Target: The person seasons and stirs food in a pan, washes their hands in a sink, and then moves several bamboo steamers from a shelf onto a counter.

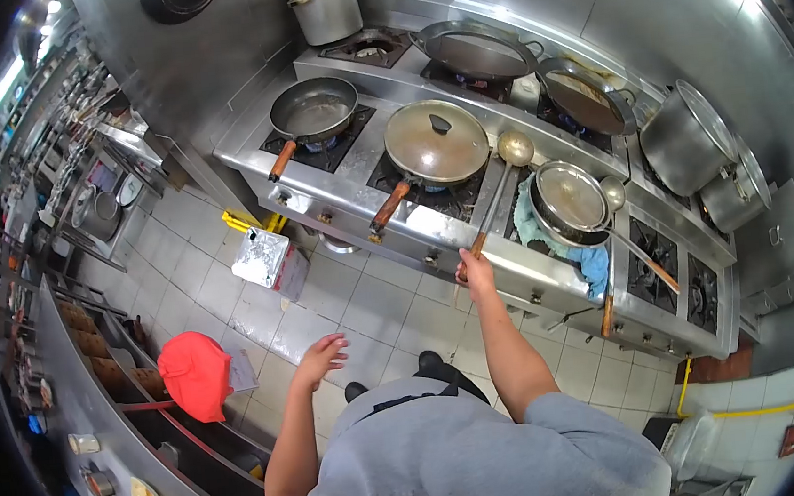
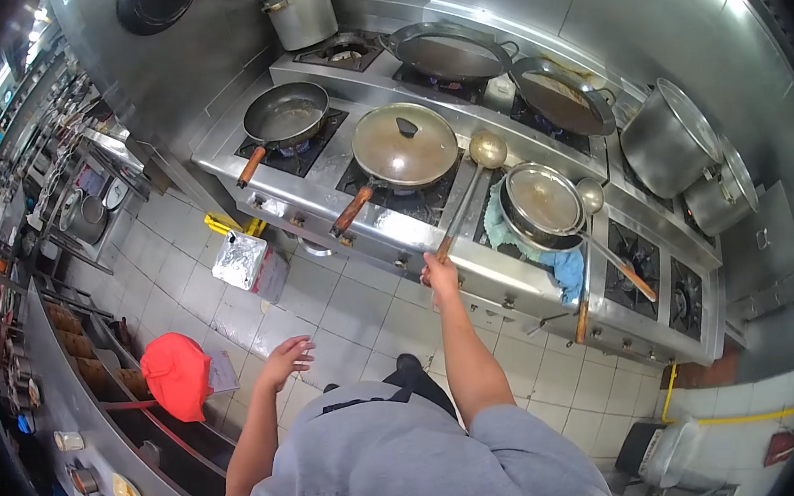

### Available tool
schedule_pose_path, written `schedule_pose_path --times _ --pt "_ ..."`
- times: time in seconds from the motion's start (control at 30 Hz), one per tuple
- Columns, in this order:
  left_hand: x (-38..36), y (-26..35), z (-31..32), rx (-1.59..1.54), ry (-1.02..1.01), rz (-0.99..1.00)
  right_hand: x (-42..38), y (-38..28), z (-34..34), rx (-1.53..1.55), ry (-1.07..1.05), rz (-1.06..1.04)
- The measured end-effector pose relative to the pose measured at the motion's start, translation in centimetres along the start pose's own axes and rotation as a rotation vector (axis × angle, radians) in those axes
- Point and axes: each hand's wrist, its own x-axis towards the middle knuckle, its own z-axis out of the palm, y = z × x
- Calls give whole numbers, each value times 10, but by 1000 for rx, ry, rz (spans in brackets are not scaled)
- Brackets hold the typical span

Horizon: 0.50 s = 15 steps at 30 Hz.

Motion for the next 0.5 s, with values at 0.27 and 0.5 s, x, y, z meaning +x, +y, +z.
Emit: schedule_pose_path --times 0.27,0.5 --pt "50 120 169 128 -338 150 -83 4 -26 -94 -250 -227" --pt "60 146 221 377 -195 342 -145 -43 -23 -694 -684 -358"
